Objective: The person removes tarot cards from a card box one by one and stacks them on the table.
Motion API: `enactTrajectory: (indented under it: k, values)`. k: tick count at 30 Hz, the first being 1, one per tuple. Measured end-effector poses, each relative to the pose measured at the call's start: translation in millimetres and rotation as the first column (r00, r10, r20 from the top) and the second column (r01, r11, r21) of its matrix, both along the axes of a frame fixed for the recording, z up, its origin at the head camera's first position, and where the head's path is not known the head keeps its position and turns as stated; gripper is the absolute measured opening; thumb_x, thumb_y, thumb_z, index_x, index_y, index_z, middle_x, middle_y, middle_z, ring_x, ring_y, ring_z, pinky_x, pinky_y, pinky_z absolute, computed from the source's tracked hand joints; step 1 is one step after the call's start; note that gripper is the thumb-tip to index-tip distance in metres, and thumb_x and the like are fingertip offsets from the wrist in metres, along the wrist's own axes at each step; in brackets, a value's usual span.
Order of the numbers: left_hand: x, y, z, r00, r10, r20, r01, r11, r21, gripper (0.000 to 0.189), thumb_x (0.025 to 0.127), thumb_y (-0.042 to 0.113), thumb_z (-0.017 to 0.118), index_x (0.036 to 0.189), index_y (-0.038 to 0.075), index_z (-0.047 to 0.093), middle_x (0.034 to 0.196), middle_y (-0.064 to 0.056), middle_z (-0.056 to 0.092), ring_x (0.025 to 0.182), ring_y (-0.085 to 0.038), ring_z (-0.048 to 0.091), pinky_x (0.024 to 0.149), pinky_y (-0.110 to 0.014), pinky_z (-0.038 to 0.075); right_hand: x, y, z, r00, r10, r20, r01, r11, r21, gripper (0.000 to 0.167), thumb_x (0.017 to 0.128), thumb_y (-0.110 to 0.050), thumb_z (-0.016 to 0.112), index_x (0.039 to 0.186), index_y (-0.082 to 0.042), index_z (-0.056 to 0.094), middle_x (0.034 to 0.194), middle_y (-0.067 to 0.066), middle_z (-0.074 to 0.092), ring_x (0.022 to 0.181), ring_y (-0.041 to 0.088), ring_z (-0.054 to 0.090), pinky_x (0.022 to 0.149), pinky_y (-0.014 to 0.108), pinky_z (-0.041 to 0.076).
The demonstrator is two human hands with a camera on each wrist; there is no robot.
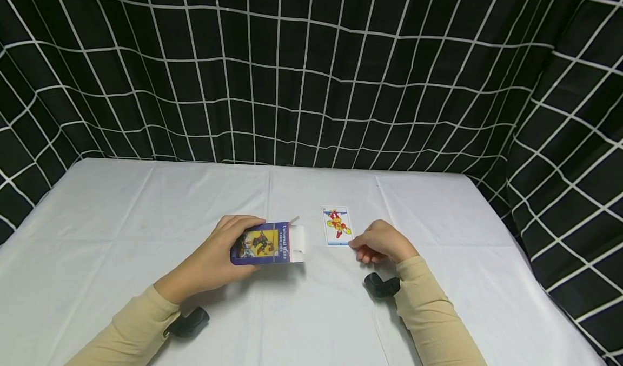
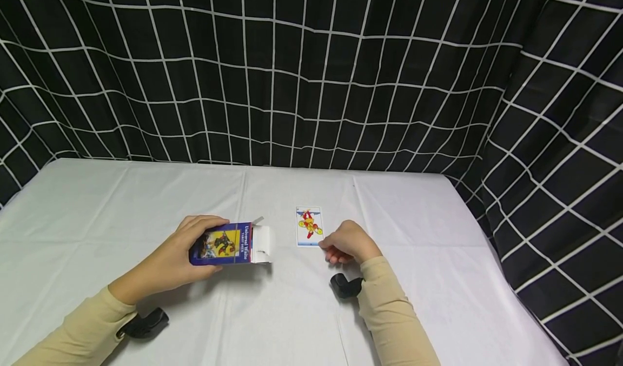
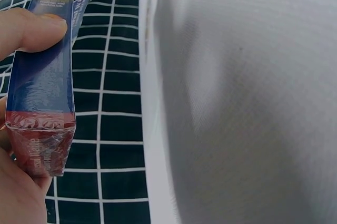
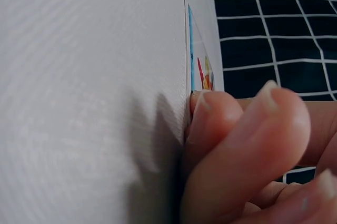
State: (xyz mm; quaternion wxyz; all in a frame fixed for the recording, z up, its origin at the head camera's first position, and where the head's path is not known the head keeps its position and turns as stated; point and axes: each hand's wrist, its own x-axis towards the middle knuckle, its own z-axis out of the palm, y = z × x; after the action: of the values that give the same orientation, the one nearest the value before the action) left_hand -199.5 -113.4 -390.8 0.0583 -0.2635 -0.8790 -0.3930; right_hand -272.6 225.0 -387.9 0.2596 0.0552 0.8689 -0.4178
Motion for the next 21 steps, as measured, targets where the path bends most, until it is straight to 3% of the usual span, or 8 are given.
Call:
enactTrajectory:
  k: [21]
  values:
    - [-0.8, -0.3, -2.6, 1.0, -0.001, 0.003, 0.001, 1.0, -0.001, 0.075, 0.072, 0.011, 0.083, 0.14, 0.012, 0.051, 0.14, -0.004, 0.053, 0.125, -0.022, 0.042, 0.101, -0.046, 0.043, -0.2, -0.1, -0.9, 1.0, 0.002, 0.0, -0.002, 1.0, 0.007, 0.021, 0.091, -0.013, 0.064, 0.072, -0.004, 0.062, 0.05, -0.005, 0.055, 0.043, 0.002, 0.049, 0.044, 0.014, 0.04]
